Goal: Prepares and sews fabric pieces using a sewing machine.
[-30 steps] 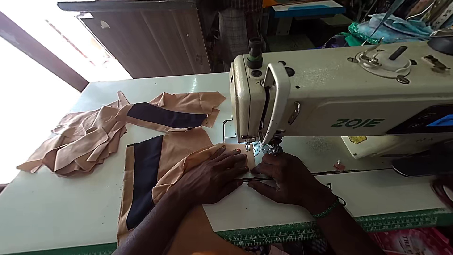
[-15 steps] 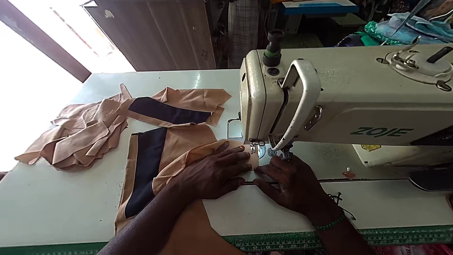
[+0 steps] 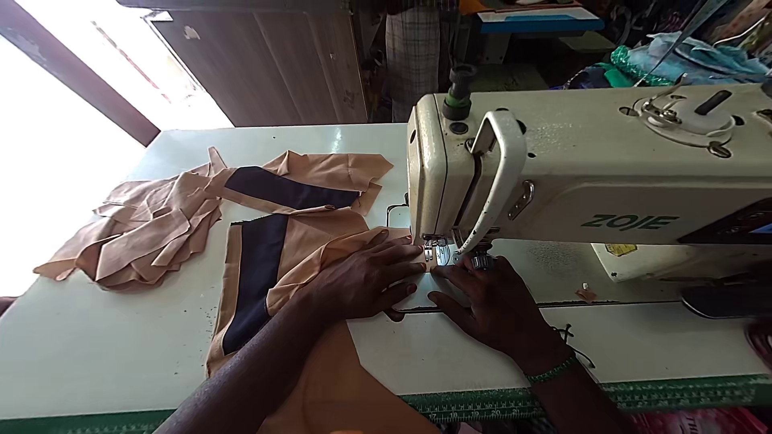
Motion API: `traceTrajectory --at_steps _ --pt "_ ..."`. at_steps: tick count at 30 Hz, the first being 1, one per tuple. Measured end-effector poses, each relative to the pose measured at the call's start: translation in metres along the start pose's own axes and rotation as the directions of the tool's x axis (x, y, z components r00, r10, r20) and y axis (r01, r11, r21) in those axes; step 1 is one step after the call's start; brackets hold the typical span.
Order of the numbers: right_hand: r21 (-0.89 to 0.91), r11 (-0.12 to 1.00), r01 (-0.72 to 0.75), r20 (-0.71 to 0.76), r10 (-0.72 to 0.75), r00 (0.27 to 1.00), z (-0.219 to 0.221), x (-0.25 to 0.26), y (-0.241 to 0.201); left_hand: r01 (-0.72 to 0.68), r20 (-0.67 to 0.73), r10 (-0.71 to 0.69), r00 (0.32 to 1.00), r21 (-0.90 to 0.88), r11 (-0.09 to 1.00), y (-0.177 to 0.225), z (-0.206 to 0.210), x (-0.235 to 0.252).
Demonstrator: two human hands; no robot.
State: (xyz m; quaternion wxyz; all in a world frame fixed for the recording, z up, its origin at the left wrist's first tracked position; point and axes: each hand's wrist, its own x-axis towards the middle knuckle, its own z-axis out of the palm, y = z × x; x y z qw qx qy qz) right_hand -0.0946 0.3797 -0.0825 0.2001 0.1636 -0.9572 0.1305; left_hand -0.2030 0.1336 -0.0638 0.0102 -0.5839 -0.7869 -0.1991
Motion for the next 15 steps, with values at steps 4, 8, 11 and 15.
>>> traceTrajectory --at_steps 4,8,11,15 --pt "0.099 0.992 -0.076 -0.143 0.090 0.986 -0.027 -0.016 0.002 -0.005 -0.037 0.005 0.999 -0.007 1.000 -0.004 0.000 0.004" --pt "0.025 0.962 -0.273 -0.427 0.257 0.867 -0.073 -0.071 0.030 0.019 -0.040 -0.019 0.999 0.012 1.000 -0.006 -0.003 0.006" --pt "-0.132 0.889 -0.438 -0.516 0.315 0.796 -0.091 -0.113 0.068 0.019 -0.057 -0.018 0.998 0.027 0.999 -0.008 -0.004 0.009" --pt "-0.202 0.838 -0.507 -0.437 0.386 0.813 -0.090 -0.146 0.089 0.021 -0.055 -0.019 0.998 0.049 0.999 -0.014 -0.002 0.012"
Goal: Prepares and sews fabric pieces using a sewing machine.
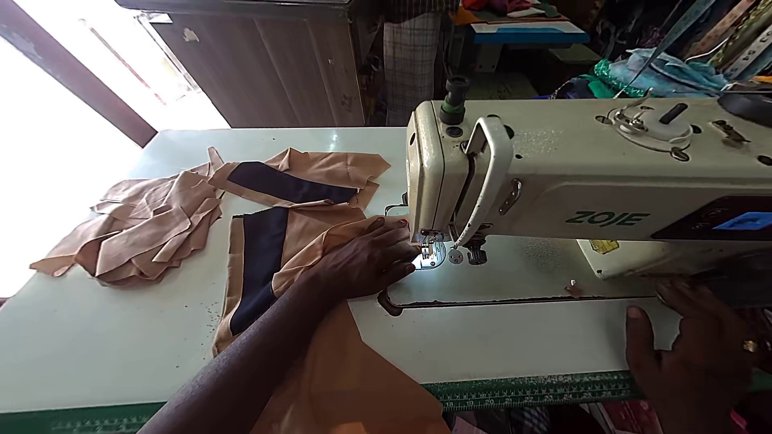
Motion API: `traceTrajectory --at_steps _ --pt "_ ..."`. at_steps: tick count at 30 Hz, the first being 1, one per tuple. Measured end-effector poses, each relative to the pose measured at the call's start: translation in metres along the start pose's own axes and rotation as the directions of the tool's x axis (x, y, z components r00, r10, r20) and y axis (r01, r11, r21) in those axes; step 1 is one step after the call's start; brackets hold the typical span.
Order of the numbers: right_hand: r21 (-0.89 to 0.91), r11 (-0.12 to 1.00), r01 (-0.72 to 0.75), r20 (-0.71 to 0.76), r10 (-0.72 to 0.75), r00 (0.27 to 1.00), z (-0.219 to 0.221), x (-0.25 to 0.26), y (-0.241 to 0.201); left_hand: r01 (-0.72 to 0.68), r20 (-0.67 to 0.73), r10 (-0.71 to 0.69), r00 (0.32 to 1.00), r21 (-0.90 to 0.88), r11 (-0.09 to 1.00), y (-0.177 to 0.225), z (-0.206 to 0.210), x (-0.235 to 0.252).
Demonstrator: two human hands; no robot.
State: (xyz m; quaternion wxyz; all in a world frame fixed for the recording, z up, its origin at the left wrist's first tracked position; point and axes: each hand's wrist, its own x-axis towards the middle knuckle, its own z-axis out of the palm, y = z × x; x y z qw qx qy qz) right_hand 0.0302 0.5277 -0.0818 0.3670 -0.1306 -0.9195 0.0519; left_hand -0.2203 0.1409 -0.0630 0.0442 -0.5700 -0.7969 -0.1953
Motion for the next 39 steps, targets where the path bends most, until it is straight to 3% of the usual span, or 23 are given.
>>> traceTrajectory --at_steps 6,9,11,12,13,14,16,17,19,21,24,27,29,32,34,39 --pt "-0.013 1.000 0.000 0.092 0.001 0.996 -0.020 0.018 -0.008 0.002 -0.010 -0.002 1.000 0.018 1.000 0.005 -0.002 0.003" --pt "0.199 0.980 -0.011 0.104 -0.010 0.995 -0.045 0.022 -0.031 -0.001 -0.009 0.001 1.000 -0.005 1.000 0.003 -0.001 0.003" --pt "0.402 0.908 -0.118 0.242 0.019 0.970 -0.060 0.008 -0.073 0.005 0.001 -0.005 1.000 -0.024 1.000 0.002 -0.002 0.004" --pt "0.478 0.844 -0.241 0.416 0.024 0.909 -0.066 -0.001 -0.098 0.004 0.004 -0.004 1.000 -0.037 0.999 0.001 -0.003 0.005" --pt "0.464 0.807 -0.365 0.633 -0.014 0.774 -0.070 -0.010 -0.118 0.005 0.006 -0.005 1.000 -0.041 0.999 0.001 -0.003 0.006" --pt "0.358 0.832 -0.424 0.825 -0.068 0.561 -0.069 -0.015 -0.136 0.001 0.005 -0.001 1.000 -0.040 0.999 0.000 -0.003 0.008" --pt "0.217 0.926 -0.308 0.971 -0.172 0.164 -0.053 -0.027 -0.161 0.005 0.015 -0.004 1.000 -0.022 1.000 -0.002 -0.003 0.009" --pt "0.218 0.948 -0.230 0.976 -0.206 0.076 -0.043 -0.036 -0.171 0.014 0.025 -0.014 1.000 0.001 1.000 -0.001 -0.002 0.009" --pt "0.296 0.930 -0.219 0.955 -0.285 0.084 -0.026 -0.056 -0.186 0.085 0.088 -0.095 0.992 0.109 0.990 0.007 -0.005 0.007" --pt "0.384 0.830 -0.403 0.919 -0.385 0.083 -0.014 -0.066 -0.194 0.206 0.095 -0.238 0.967 0.266 0.942 0.032 -0.013 -0.001" --pt "0.479 0.411 -0.775 0.815 -0.537 0.218 -0.006 -0.081 -0.199 0.488 -0.076 -0.490 0.868 0.313 0.815 0.097 -0.027 -0.037" --pt "0.419 0.011 -0.908 0.758 -0.554 0.344 -0.011 -0.086 -0.203 0.702 -0.171 -0.681 0.712 0.170 0.692 0.145 -0.023 -0.086" --pt "0.304 -0.207 -0.930 0.729 -0.578 0.367 -0.009 -0.088 -0.203 0.763 -0.130 -0.753 0.646 0.157 0.627 0.152 -0.010 -0.107" --pt "-0.062 -0.576 -0.815 0.676 -0.625 0.390 -0.008 -0.080 -0.219 0.778 -0.080 -0.776 0.625 0.139 0.613 0.137 0.005 -0.114" --pt "-0.196 -0.669 -0.717 0.638 -0.642 0.425 -0.010 -0.071 -0.235 0.799 -0.043 -0.798 0.601 0.038 0.600 0.125 0.000 -0.107" --pt "-0.162 -0.760 -0.629 0.703 -0.536 0.467 -0.004 -0.065 -0.267 0.782 -0.047 -0.828 0.558 -0.303 0.545 0.114 -0.015 -0.098"
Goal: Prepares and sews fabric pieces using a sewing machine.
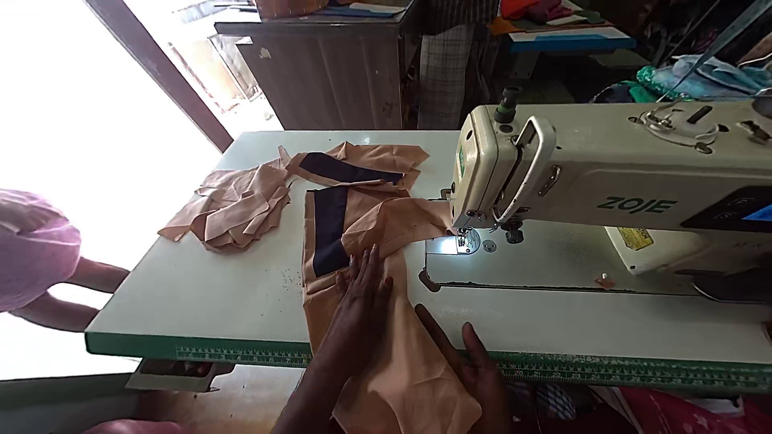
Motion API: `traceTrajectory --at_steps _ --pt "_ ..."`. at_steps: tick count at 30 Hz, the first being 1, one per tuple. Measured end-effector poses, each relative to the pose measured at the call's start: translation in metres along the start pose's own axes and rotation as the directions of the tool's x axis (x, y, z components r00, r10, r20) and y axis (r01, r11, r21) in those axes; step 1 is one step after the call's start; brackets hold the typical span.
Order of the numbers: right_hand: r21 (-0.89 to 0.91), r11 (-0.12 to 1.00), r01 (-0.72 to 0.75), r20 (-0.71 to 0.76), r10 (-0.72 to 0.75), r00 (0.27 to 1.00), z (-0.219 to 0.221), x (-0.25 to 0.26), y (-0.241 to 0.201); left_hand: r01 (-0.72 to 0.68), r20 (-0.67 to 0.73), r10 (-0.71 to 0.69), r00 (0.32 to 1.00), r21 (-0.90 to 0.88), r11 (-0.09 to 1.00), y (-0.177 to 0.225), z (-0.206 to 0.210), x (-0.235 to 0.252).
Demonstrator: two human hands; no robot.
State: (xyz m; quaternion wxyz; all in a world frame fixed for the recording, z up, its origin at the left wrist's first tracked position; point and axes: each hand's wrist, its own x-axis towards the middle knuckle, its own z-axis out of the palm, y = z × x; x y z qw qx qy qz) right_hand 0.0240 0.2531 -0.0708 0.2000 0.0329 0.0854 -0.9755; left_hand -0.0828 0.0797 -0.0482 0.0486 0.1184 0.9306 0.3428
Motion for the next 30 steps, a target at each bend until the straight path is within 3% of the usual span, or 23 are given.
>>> traceTrajectory --at_steps 3,6,7,13,15,17,20,26,28,29,30 --pt "-0.100 0.994 0.045 -0.022 -0.048 0.999 -0.002 0.017 0.004 0.010 -0.047 -0.015 0.999 -0.104 0.994 -0.005 -0.004 -0.003" --pt "-0.278 0.959 -0.052 -0.310 -0.038 0.950 0.048 0.034 -0.004 -0.006 -0.064 -0.002 0.998 -0.132 0.991 -0.016 -0.003 -0.004" --pt "-0.284 0.956 -0.078 -0.336 -0.022 0.942 0.055 0.036 -0.008 -0.022 -0.069 0.013 0.998 -0.130 0.991 -0.018 -0.002 -0.005" --pt "-0.311 0.949 0.047 -0.136 -0.093 0.986 0.019 0.022 -0.030 -0.070 -0.072 0.068 0.995 -0.028 0.997 -0.010 0.001 -0.005" --pt "-0.261 0.964 0.042 0.038 -0.033 0.999 0.016 0.020 -0.044 -0.093 -0.048 0.094 0.994 0.024 0.995 -0.008 0.003 -0.003" --pt "-0.242 0.970 0.026 0.120 0.003 0.993 0.011 0.020 -0.054 -0.140 -0.032 0.142 0.989 0.061 0.988 -0.008 0.006 0.000" --pt "-0.176 0.984 -0.022 0.041 0.029 0.999 0.004 0.020 -0.053 -0.139 -0.008 0.141 0.990 0.107 0.984 -0.006 0.008 0.008" --pt "-0.136 0.984 -0.116 0.044 0.123 0.991 0.001 0.028 -0.047 -0.143 -0.023 0.148 0.989 0.149 0.979 -0.008 0.010 0.010" --pt "-0.295 0.941 -0.166 -0.043 0.161 0.986 0.009 0.030 -0.056 -0.162 -0.030 0.168 0.985 0.139 0.977 -0.010 0.009 0.009" --pt "-0.465 0.867 -0.178 -0.096 0.151 0.984 0.015 0.029 -0.064 -0.164 -0.029 0.170 0.985 0.142 0.976 -0.011 0.010 0.009" --pt "-0.664 0.725 -0.183 -0.135 0.125 0.983 0.022 0.027 -0.076 -0.166 -0.033 0.173 0.984 0.151 0.975 -0.011 0.011 0.010"
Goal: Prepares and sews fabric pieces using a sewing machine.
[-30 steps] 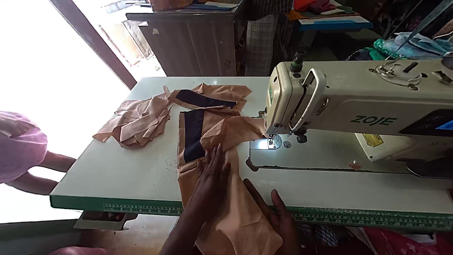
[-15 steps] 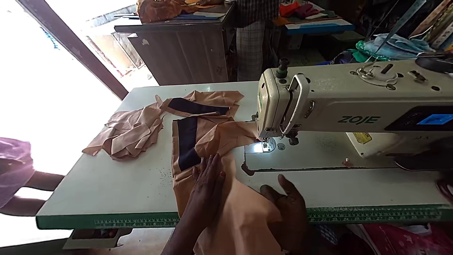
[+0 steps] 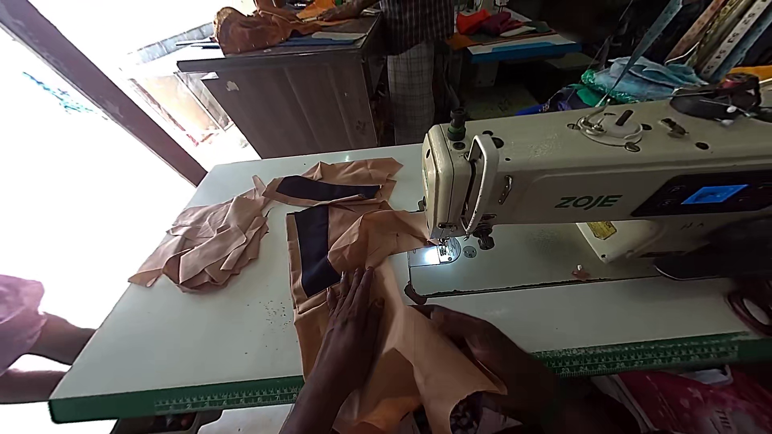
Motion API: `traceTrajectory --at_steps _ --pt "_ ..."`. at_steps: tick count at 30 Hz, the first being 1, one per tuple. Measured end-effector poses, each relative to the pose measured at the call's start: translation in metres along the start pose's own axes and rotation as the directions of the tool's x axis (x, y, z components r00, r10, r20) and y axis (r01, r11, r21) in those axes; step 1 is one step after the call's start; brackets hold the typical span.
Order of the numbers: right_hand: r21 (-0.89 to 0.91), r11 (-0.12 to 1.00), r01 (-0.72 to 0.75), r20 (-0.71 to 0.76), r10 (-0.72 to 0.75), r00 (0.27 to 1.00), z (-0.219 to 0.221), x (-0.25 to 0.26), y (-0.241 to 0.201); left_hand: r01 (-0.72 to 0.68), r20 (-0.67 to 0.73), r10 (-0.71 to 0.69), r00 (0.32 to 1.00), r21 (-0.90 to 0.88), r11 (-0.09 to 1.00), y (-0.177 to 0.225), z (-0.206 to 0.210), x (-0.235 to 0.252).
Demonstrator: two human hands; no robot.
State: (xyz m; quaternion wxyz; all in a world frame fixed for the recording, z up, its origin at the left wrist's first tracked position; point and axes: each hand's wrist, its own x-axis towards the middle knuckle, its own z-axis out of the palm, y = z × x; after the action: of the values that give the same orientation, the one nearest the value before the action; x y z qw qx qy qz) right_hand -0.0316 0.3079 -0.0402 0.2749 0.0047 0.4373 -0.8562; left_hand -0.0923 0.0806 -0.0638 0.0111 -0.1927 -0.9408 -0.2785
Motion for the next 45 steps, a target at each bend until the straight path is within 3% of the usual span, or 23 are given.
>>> traceTrajectory --at_steps 2,4,5,7,8,10,13,15,17,19,22,25,28,32,36,38,41,45 --pt "-0.496 0.868 0.022 -0.042 -0.049 0.998 -0.011 -0.013 -0.031 0.000 -0.002 0.000 1.000 0.021 1.000 0.000 0.001 0.000" --pt "-0.806 0.592 -0.017 -0.144 -0.168 0.975 -0.025 -0.028 -0.060 0.004 0.000 -0.004 1.000 0.041 0.999 0.001 0.001 -0.001" --pt "-0.912 0.400 -0.089 -0.205 -0.258 0.944 -0.034 -0.034 -0.071 0.008 0.002 -0.008 1.000 0.053 0.999 0.001 0.002 -0.001" --pt "-0.946 0.001 -0.324 -0.283 -0.490 0.825 -0.051 -0.045 -0.085 0.013 0.006 -0.013 1.000 0.088 0.996 0.003 0.004 0.000" --pt "-0.897 -0.124 -0.425 -0.267 -0.615 0.742 -0.058 -0.049 -0.085 0.007 -0.006 -0.007 1.000 0.108 0.994 0.003 0.006 0.000" --pt "-0.834 -0.227 -0.502 -0.164 -0.768 0.620 -0.062 -0.054 -0.075 0.000 -0.024 0.004 1.000 0.165 0.986 0.005 0.009 -0.001" --pt "-0.921 -0.247 -0.302 0.008 -0.786 0.618 -0.036 -0.049 -0.032 0.012 0.004 -0.014 1.000 0.255 0.967 0.008 0.013 -0.002" --pt "-0.962 -0.271 -0.023 0.181 -0.699 0.692 -0.010 -0.037 0.011 0.008 0.034 -0.019 0.999 0.306 0.952 0.011 0.014 -0.002" --pt "-0.928 -0.353 0.120 0.310 -0.551 0.775 0.002 -0.025 0.047 -0.005 0.051 -0.012 0.999 0.330 0.944 0.013 0.014 -0.001" --pt "-0.909 -0.409 0.083 0.285 -0.463 0.839 -0.003 -0.020 0.067 0.004 0.076 -0.032 0.997 0.340 0.940 0.015 0.011 0.000" --pt "-0.918 -0.382 -0.105 0.090 -0.459 0.884 -0.025 -0.033 0.051 0.023 0.132 -0.073 0.989 0.344 0.939 0.018 0.007 0.001" --pt "-0.886 -0.364 -0.286 -0.076 -0.495 0.865 -0.072 -0.054 0.013 0.014 0.134 -0.066 0.989 0.360 0.933 0.016 0.008 0.001" --pt "-0.880 -0.356 -0.315 -0.107 -0.497 0.861 -0.097 -0.068 -0.009 0.009 0.094 -0.044 0.995 0.346 0.938 0.017 0.010 -0.001" --pt "-0.899 -0.317 -0.303 -0.098 -0.529 0.843 -0.099 -0.068 -0.008 -0.066 -0.232 0.100 0.968 0.150 0.987 0.011 -0.015 0.022" --pt "-0.895 -0.320 -0.312 -0.058 -0.609 0.791 -0.101 -0.070 0.000 -0.104 -0.289 0.160 0.944 0.198 0.975 -0.010 -0.076 0.099" --pt "-0.900 -0.304 -0.313 -0.081 -0.589 0.804 -0.099 -0.071 -0.002 -0.116 -0.263 0.160 0.951 0.172 0.978 -0.026 -0.089 0.144" --pt "-0.904 -0.290 -0.315 -0.096 -0.580 0.809 -0.099 -0.072 -0.002 -0.134 -0.064 0.148 0.987 0.185 0.974 -0.054 -0.085 0.193" --pt "-0.900 -0.283 -0.330 -0.096 -0.611 0.786 -0.098 -0.071 0.000 -0.263 0.120 0.241 0.963 0.234 0.936 -0.074 -0.076 0.220"
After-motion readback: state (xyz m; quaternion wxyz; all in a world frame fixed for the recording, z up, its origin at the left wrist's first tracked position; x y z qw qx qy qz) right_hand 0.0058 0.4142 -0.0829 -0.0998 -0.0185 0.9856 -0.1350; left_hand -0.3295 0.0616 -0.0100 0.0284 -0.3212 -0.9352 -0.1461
